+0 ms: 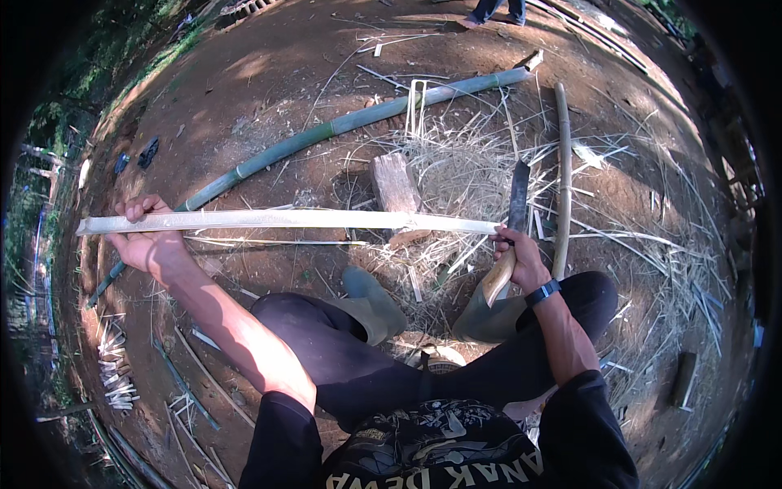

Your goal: The person sits on the ground and uses a machete to split a long bamboo pole into thin strips. They hold the bamboo with one hand and strike it with the machete, occasionally using a wooden block as a guide. The person repeatedly splits the bamboo, creating a pile of thin strips.

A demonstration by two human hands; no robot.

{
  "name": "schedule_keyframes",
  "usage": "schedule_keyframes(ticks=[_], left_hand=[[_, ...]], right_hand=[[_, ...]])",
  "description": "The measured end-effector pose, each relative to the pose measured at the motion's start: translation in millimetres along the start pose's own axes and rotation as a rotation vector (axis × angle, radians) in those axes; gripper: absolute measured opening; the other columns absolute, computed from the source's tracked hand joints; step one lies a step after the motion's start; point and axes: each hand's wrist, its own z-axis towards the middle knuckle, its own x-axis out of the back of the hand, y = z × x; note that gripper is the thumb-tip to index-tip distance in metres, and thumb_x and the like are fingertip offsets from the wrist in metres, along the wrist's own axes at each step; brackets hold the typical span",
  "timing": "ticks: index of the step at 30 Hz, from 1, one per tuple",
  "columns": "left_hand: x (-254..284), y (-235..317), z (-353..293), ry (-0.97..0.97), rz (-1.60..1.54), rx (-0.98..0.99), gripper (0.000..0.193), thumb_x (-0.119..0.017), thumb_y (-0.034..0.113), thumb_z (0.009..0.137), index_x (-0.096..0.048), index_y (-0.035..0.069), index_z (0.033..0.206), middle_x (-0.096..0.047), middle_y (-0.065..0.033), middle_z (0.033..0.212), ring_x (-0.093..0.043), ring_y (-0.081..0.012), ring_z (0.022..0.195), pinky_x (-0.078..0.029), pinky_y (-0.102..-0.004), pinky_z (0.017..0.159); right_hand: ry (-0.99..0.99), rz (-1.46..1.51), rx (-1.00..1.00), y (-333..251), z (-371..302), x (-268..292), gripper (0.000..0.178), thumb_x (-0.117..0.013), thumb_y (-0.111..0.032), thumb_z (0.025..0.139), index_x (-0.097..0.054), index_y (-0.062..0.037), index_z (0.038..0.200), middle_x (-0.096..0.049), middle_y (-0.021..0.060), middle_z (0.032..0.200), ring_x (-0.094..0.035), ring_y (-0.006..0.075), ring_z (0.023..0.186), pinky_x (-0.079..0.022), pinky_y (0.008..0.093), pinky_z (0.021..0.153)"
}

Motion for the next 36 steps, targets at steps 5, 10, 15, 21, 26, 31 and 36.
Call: schedule_keyframes(ticks=[5, 10, 15, 21, 26, 31, 36], left_hand=[[-19.5, -0.3, -10.1, -0.044, 0.091, -0.048, 0.05, -0.042, 0.056, 0.092, -0.045, 0.009, 0.076, -0.04, -0.0015, 0.059, -0.039, -0.0131, 0.047, -0.033, -0.028, 0.047], [-31.6, -33.2, -24.0, 0.094, 0.432, -0.32, 0.049, -0.045, 0.06, 0.09, -0.043, 0.011, 0.084, -0.043, -0.0018, 0.066, -0.043, -0.0141, 0.058, -0.037, -0.0292, 0.057], [-57.1, -54.7, -41.1, 0.217, 0.634, -0.417, 0.058, -0.042, 0.061, 0.09, -0.043, 0.004, 0.092, -0.051, -0.006, 0.077, -0.053, -0.0203, 0.078, -0.047, -0.0349, 0.074], [-63.7, -84.4, -47.4, 0.117, 0.683, -0.434, 0.061, -0.053, 0.054, 0.088, -0.042, -0.004, 0.102, -0.054, -0.0137, 0.084, -0.059, -0.0257, 0.079, -0.052, -0.0372, 0.077], [-61.9, -91.1, -36.5, -0.044, 0.727, -0.401, 0.047, -0.053, 0.041, 0.093, -0.042, -0.004, 0.102, -0.056, -0.0158, 0.082, -0.063, -0.026, 0.07, -0.057, -0.0356, 0.068], [-84.7, -82.4, -47.7, -0.113, 0.779, -0.342, 0.038, -0.051, 0.028, 0.096, -0.039, -0.005, 0.112, -0.055, -0.0204, 0.094, -0.063, -0.0301, 0.084, -0.056, -0.0457, 0.077], [-93.5, -84.3, -54.1, -0.184, 0.72, -0.439, 0.04, -0.047, 0.03, 0.097, -0.035, -0.001, 0.12, -0.053, -0.017, 0.09, -0.062, -0.0278, 0.076, -0.057, -0.0426, 0.07]], right_hand=[[0.073, -0.102, -0.046, 3.4, -5.5, -7.1, 0.018, -0.058, -0.011, 0.089, -0.046, 0.001, 0.096, -0.061, 0.0155, 0.089, -0.048, 0.01, 0.053, -0.046, 0.0298, 0.046], [0.045, -0.181, -0.091, 6.3, -4.5, -2.5, 0.019, -0.058, -0.012, 0.089, -0.046, 0.001, 0.097, -0.058, 0.0113, 0.083, -0.047, 0.0102, 0.054, -0.046, 0.0295, 0.046], [0.005, -0.207, -0.109, 7.5, -3.4, -1.7, 0.016, -0.057, -0.011, 0.089, -0.047, -0.0006, 0.096, -0.056, 0.0093, 0.081, -0.047, 0.01, 0.055, -0.046, 0.0289, 0.046], [-0.008, -0.219, -0.134, 4.9, -11.3, -13.4, 0.012, -0.056, -0.01, 0.09, -0.048, -0.0013, 0.094, -0.055, 0.0088, 0.08, -0.047, 0.0105, 0.055, -0.045, 0.0287, 0.047], [-0.008, -0.213, -0.142, 6.0, -8.4, -7.6, 0.012, -0.055, -0.009, 0.09, -0.048, -0.0001, 0.094, -0.055, 0.0094, 0.081, -0.047, 0.0109, 0.055, -0.045, 0.0287, 0.047], [-0.037, -0.215, -0.141, 8.4, -4.0, -5.0, 0.012, -0.056, -0.01, 0.09, -0.051, 0.0009, 0.093, -0.056, 0.0092, 0.081, -0.048, 0.0101, 0.055, -0.046, 0.0278, 0.048], [-0.055, -0.229, -0.137, 5.8, -7.5, -6.4, 0.011, -0.057, -0.011, 0.09, -0.054, -0.0001, 0.091, -0.058, 0.0086, 0.081, -0.049, 0.0085, 0.056, -0.047, 0.0257, 0.048]])
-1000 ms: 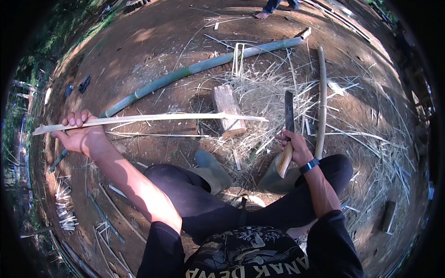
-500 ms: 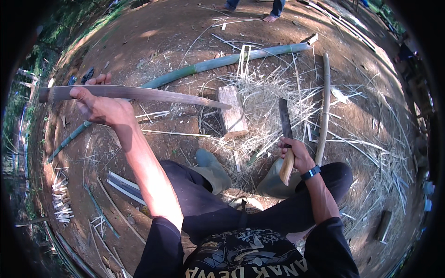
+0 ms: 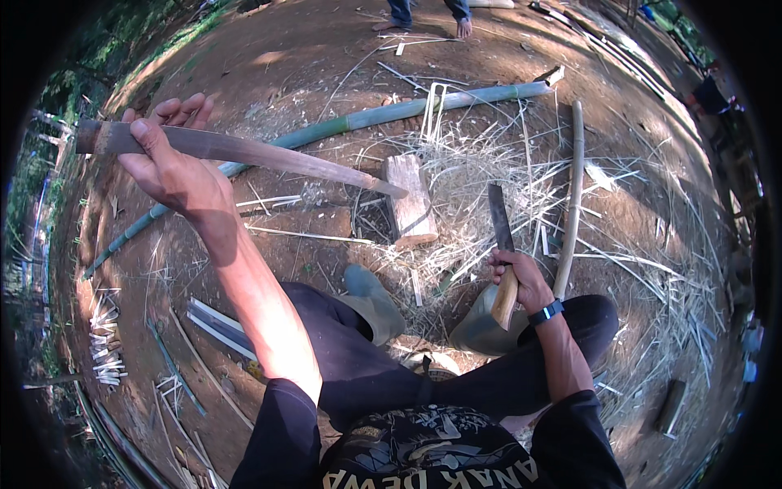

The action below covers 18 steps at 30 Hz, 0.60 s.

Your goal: The person sits on the ground and uses a machete to split a long bamboo pole into thin strips. They hold the bamboo with one hand and strike it with the machete, occasionally using a wooden block as a guide. The person repeatedly splits the bamboo, creating a pile of thin strips.

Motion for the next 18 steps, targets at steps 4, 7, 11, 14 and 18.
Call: schedule_keyframes(ticks=[4, 7, 11, 14, 18], left_hand=[[3.9, 6.8, -0.5, 0.032, -0.039, -0.038, 0.039, -0.047, 0.031, 0.097, -0.036, 0.0, 0.118, -0.051, -0.0111, 0.083, -0.056, -0.0212, 0.066, -0.051, -0.0391, 0.064], [7.1, 6.7, -1.3, 0.043, -0.081, -0.044, 0.038, -0.048, 0.031, 0.097, -0.037, 0.001, 0.118, -0.048, -0.0076, 0.079, -0.049, -0.017, 0.06, -0.046, -0.0351, 0.06], [0.0, 11.9, -5.8, 0.04, -0.127, -0.02, 0.036, -0.048, 0.03, 0.097, -0.039, 0.002, 0.117, -0.046, -0.0058, 0.077, -0.044, -0.0148, 0.059, -0.042, -0.0326, 0.057], [-0.7, 5.7, -5.8, 0.051, -0.14, 0.023, 0.033, -0.046, 0.029, 0.098, -0.039, 0.002, 0.116, -0.046, -0.0055, 0.077, -0.044, -0.0146, 0.06, -0.041, -0.032, 0.057], [5.3, 6.2, -4.2, 0.041, -0.135, 0.023, 0.032, -0.045, 0.028, 0.098, -0.039, 0.003, 0.115, -0.046, -0.0055, 0.077, -0.043, -0.0142, 0.059, -0.04, -0.0316, 0.057]], right_hand=[[-0.003, 0.0, -0.001, -0.3, -0.6, -2.8, 0.011, -0.056, -0.01, 0.09, -0.053, 0.0008, 0.092, -0.057, 0.0083, 0.08, -0.048, 0.0088, 0.056, -0.047, 0.026, 0.048], [0.001, 0.032, -0.007, 0.4, 1.1, 1.1, 0.011, -0.055, -0.008, 0.089, -0.051, 0.0023, 0.093, -0.056, 0.0089, 0.081, -0.048, 0.0099, 0.057, -0.046, 0.0275, 0.049], [-0.009, 0.055, 0.0, 0.7, 2.2, 4.5, 0.012, -0.056, -0.008, 0.089, -0.05, 0.0023, 0.093, -0.056, 0.009, 0.082, -0.048, 0.01, 0.057, -0.046, 0.0271, 0.049], [-0.017, 0.074, 0.011, -1.0, -0.4, 0.5, 0.013, -0.056, -0.008, 0.089, -0.049, 0.0021, 0.094, -0.056, 0.0091, 0.082, -0.048, 0.0102, 0.057, -0.046, 0.0266, 0.05], [-0.001, 0.067, 0.017, -1.9, -3.0, -1.4, 0.013, -0.056, -0.007, 0.089, -0.048, 0.0014, 0.095, -0.055, 0.009, 0.081, -0.048, 0.0107, 0.058, -0.045, 0.0261, 0.051]])
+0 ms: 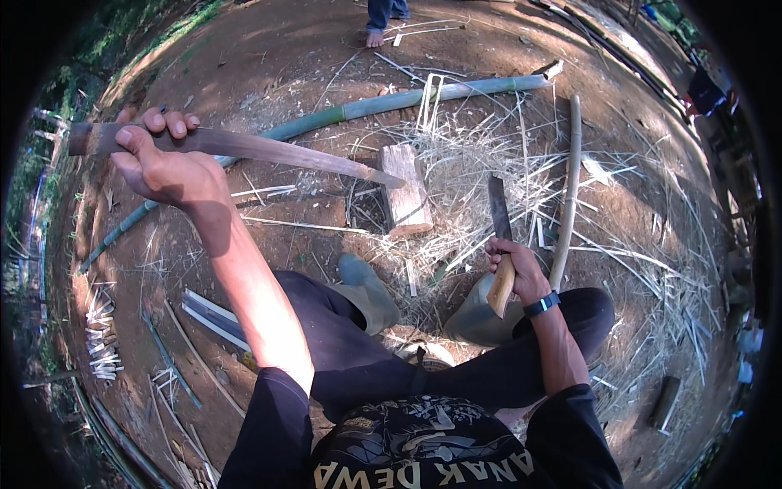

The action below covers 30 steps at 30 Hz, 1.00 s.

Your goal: The person sits on the ground and uses a machete to split a long bamboo pole into thin strips. They hold the bamboo with one hand and strike it with the machete, occasionally using a wooden block as a guide. The person repeatedly splits the bamboo, creating a pile of thin strips.

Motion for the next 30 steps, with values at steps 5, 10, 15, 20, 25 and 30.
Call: schedule_keyframes(ticks=[5, 10, 15, 20, 25, 30], left_hand=[[-0.7, 1.6, -0.4, -0.006, -0.006, -0.003, 0.031, -0.044, 0.028, 0.098, -0.04, 0.003, 0.115, -0.045, -0.0051, 0.075, -0.041, -0.0134, 0.057, -0.039, -0.0314, 0.055], [-0.5, 5.6, 0.9, -0.026, -0.015, 0.02, 0.032, -0.046, 0.032, 0.097, -0.04, 0.003, 0.108, -0.041, -0.004, 0.074, -0.038, -0.0128, 0.058, -0.035, -0.0309, 0.054], [6.7, 2.0, 3.6, -0.021, -0.068, 0.055, 0.041, -0.051, 0.041, 0.094, -0.041, 0.004, 0.107, -0.04, -0.0031, 0.072, -0.037, -0.0117, 0.056, -0.032, -0.0292, 0.053], [8.6, 4.5, 1.9, 0.014, -0.06, 0.071, 0.045, -0.054, 0.047, 0.091, -0.042, 0.005, 0.103, -0.039, -0.0018, 0.069, -0.036, -0.0113, 0.054, -0.031, -0.0286, 0.053], [5.7, 1.5, -0.4, 0.004, -0.057, 0.078, 0.046, -0.052, 0.047, 0.093, -0.042, 0.004, 0.104, -0.04, -0.0019, 0.069, -0.038, -0.0101, 0.051, -0.033, -0.0275, 0.05], [3.9, 2.3, -1.0, -0.01, -0.062, 0.077, 0.046, -0.051, 0.047, 0.093, -0.042, 0.004, 0.103, -0.04, -0.0021, 0.069, -0.038, -0.0101, 0.051, -0.033, -0.0276, 0.05]], right_hand=[[-0.013, 0.07, -0.004, -0.9, -3.4, -1.0, 0.013, -0.056, -0.007, 0.089, -0.048, 0.0004, 0.096, -0.054, 0.008, 0.081, -0.048, 0.0105, 0.057, -0.045, 0.0258, 0.05], [-0.046, 0.085, -0.018, -1.6, -5.3, -2.1, 0.013, -0.056, -0.007, 0.089, -0.048, -0.0001, 0.096, -0.053, 0.0071, 0.08, -0.047, 0.0092, 0.056, -0.044, 0.0251, 0.048], [-0.078, 0.027, -0.031, -2.6, -14.3, -8.0, 0.012, -0.057, -0.009, 0.089, -0.051, -0.0015, 0.095, -0.052, 0.0044, 0.077, -0.046, 0.0082, 0.054, -0.044, 0.024, 0.048], [-0.076, -0.018, -0.035, -1.9, -17.8, -16.4, 0.011, -0.057, -0.011, 0.089, -0.053, -0.0023, 0.095, -0.052, 0.0031, 0.076, -0.046, 0.0079, 0.053, -0.044, 0.0237, 0.048], [-0.061, -0.01, -0.049, 1.3, -10.8, -9.4, 0.011, -0.057, -0.011, 0.089, -0.052, -0.002, 0.094, -0.051, 0.003, 0.076, -0.046, 0.0081, 0.055, -0.044, 0.0242, 0.048], [-0.054, 0.047, -0.047, 5.3, 0.7, 4.5, 0.011, -0.056, -0.01, 0.089, -0.051, -0.001, 0.093, -0.05, 0.0046, 0.076, -0.046, 0.01, 0.057, -0.043, 0.0254, 0.048]])
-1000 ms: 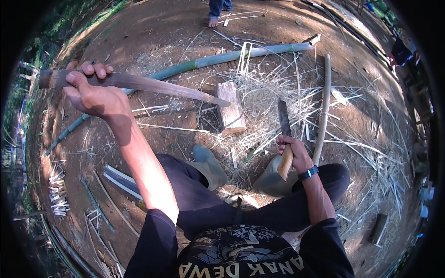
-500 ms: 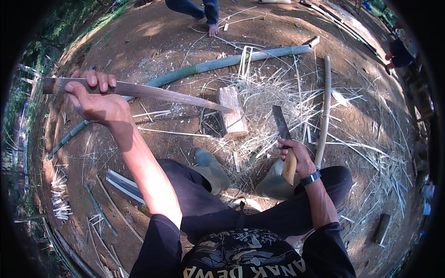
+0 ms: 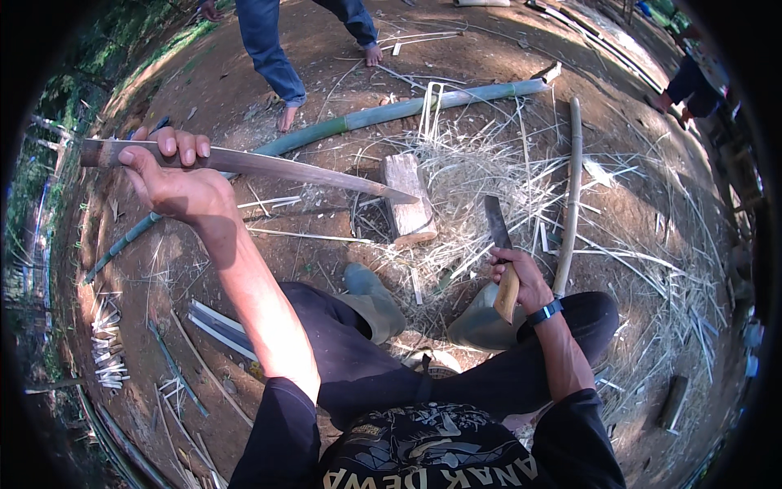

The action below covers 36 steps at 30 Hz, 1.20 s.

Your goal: The person sits on the ground and uses a machete to split a long bamboo pole into thin strips. They hold the bamboo with one hand and strike it with the machete, occasionally using a wooden block as a guide. The person repeatedly splits the bamboo, creating a pile of thin strips.

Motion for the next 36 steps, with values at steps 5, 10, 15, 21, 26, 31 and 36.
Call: schedule_keyframes(ticks=[5, 10, 15, 21, 26, 31, 36], left_hand=[[-7.5, 6.2, -4.5, 0.008, -0.028, 0.016, 0.039, -0.052, 0.044, 0.093, -0.043, 0.006, 0.1, -0.039, -0.0008, 0.068, -0.036, -0.0112, 0.055, -0.032, -0.0275, 0.052], [-7.7, 6.1, -4.8, -0.009, -0.023, 0.004, 0.039, -0.052, 0.043, 0.093, -0.042, 0.006, 0.1, -0.039, -0.0011, 0.068, -0.037, -0.011, 0.054, -0.032, -0.0276, 0.052], [-7.7, 3.9, -3.5, -0.022, 0.004, -0.006, 0.039, -0.051, 0.043, 0.094, -0.041, 0.006, 0.1, -0.039, -0.0013, 0.068, -0.036, -0.0107, 0.054, -0.032, -0.0278, 0.051], [-3.8, 3.1, -2.7, -0.016, 0.027, -0.018, 0.039, -0.05, 0.043, 0.095, -0.042, 0.005, 0.1, -0.039, -0.0015, 0.069, -0.037, -0.0105, 0.053, -0.033, -0.0278, 0.051], [3.1, 1.6, 1.3, 0.0, 0.024, -0.016, 0.039, -0.049, 0.044, 0.095, -0.042, 0.005, 0.1, -0.04, -0.0019, 0.069, -0.037, -0.0099, 0.052, -0.034, -0.0273, 0.051], [2.6, 3.6, 1.1, 0.007, 0.018, -0.015, 0.038, -0.048, 0.042, 0.096, -0.042, 0.005, 0.1, -0.04, -0.0018, 0.069, -0.037, -0.0094, 0.052, -0.034, -0.0269, 0.05], [2.0, 2.1, 0.7, 0.003, 0.014, -0.016, 0.038, -0.048, 0.042, 0.096, -0.042, 0.005, 0.101, -0.04, -0.0019, 0.069, -0.037, -0.0093, 0.052, -0.034, -0.027, 0.05]], right_hand=[[0.067, 0.023, 0.052, 0.6, 3.4, 9.1, 0.01, -0.056, -0.008, 0.088, -0.05, -0.0004, 0.091, -0.049, 0.0053, 0.075, -0.047, 0.0112, 0.057, -0.043, 0.0268, 0.048], [0.083, 0.002, 0.067, -2.4, 0.6, 2.7, 0.01, -0.057, -0.008, 0.087, -0.05, -0.0001, 0.088, -0.049, 0.0054, 0.074, -0.047, 0.0116, 0.057, -0.044, 0.0274, 0.049], [0.075, -0.029, 0.075, -2.0, 0.3, 1.7, 0.01, -0.058, -0.007, 0.087, -0.051, 0.0001, 0.087, -0.05, 0.0059, 0.074, -0.047, 0.0115, 0.057, -0.044, 0.0274, 0.049], [0.069, -0.039, 0.031, -0.1, 4.8, 2.5, 0.01, -0.058, -0.007, 0.087, -0.051, 0.0006, 0.088, -0.05, 0.0061, 0.074, -0.047, 0.0113, 0.056, -0.044, 0.0271, 0.049], [0.064, -0.018, 0.032, 2.8, 8.0, 7.5, 0.01, -0.057, -0.006, 0.088, -0.05, 0.001, 0.089, -0.05, 0.0064, 0.075, -0.047, 0.0114, 0.057, -0.044, 0.0273, 0.048], [0.049, -0.009, 0.026, 2.1, 8.2, 7.7, 0.009, -0.055, -0.006, 0.088, -0.05, 0.0007, 0.09, -0.05, 0.0064, 0.075, -0.048, 0.0116, 0.057, -0.044, 0.0273, 0.048], [0.069, -0.032, 0.04, 2.3, 8.2, 8.0, 0.009, -0.056, -0.006, 0.087, -0.05, 0.0003, 0.09, -0.051, 0.0066, 0.074, -0.048, 0.0116, 0.056, -0.045, 0.0272, 0.049]])
